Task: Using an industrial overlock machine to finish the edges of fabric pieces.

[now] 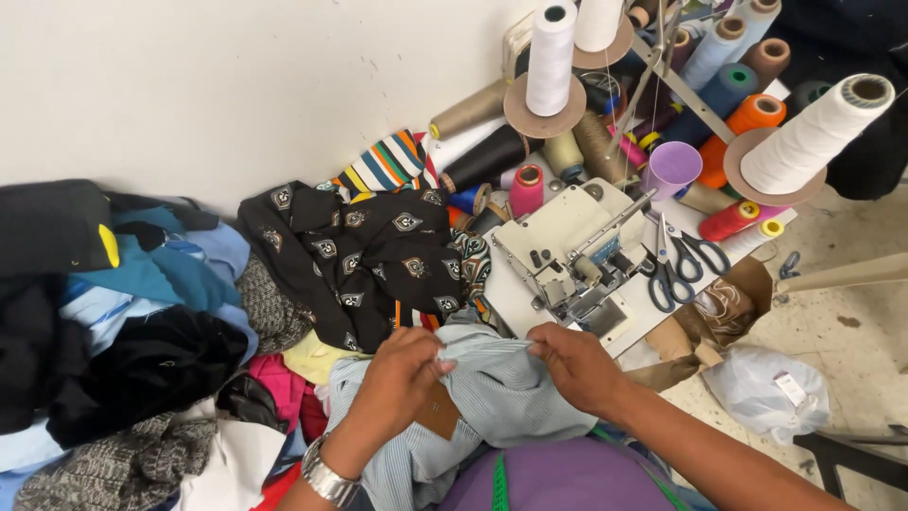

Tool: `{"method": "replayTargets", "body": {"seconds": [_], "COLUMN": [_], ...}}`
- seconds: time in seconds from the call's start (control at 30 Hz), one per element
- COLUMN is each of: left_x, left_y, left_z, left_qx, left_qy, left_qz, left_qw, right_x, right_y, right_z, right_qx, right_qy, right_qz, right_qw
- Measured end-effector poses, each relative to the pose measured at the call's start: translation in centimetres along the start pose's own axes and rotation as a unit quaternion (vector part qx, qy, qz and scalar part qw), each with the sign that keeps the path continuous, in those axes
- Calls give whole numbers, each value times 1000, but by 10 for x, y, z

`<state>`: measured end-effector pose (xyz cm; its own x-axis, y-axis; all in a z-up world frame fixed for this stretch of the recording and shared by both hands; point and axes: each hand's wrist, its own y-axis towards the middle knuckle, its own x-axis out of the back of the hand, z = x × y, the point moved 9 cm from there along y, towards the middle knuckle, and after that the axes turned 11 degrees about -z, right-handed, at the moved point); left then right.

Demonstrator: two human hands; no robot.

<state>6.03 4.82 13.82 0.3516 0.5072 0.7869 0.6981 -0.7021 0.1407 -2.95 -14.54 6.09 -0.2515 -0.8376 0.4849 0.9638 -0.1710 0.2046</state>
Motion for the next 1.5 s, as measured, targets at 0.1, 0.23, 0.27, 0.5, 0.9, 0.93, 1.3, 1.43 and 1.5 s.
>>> {"method": "replayTargets", "body": {"seconds": [0.1, 0.23, 0.27, 0.5, 0.9, 0.93, 1.3, 1.43, 1.5], "left_x": [18, 6, 4, -80, -185, -197, -246, -235, -228], "left_y": [-5, -17, -19, 38, 65, 63, 58, 61, 62], "left_z": [-11, -2, -7, -7, -18, -12, 8, 5, -1], "left_qx": [87, 170, 124, -33, 4, 21, 60, 78, 84], "left_qy": [-205, -221, -196, 49, 36, 63, 107, 121, 109], "left_qz": [-56, -145, -185, -111, 61, 78, 88, 46, 31], "left_qw": [973, 949, 955, 992, 997, 995, 989, 988, 990], "right_x": [-7, -26, -28, -17, -28, -22, 1, 17, 25], "right_y": [-13, -34, -39, -78, -82, -84, -65, -48, -40], "right_z": [-10, -15, -17, -72, -153, -146, -160, -128, -112], "right_qx": [-125, -218, -226, -321, -447, -455, -452, -433, -426], "right_qy": [48, 115, 125, 91, 241, 230, -1, -34, -56], "right_qz": [5, 3, -3, -55, -231, -248, -165, -162, -155], "right_qw": [991, 969, 966, 941, 830, 824, 877, 886, 890]}}
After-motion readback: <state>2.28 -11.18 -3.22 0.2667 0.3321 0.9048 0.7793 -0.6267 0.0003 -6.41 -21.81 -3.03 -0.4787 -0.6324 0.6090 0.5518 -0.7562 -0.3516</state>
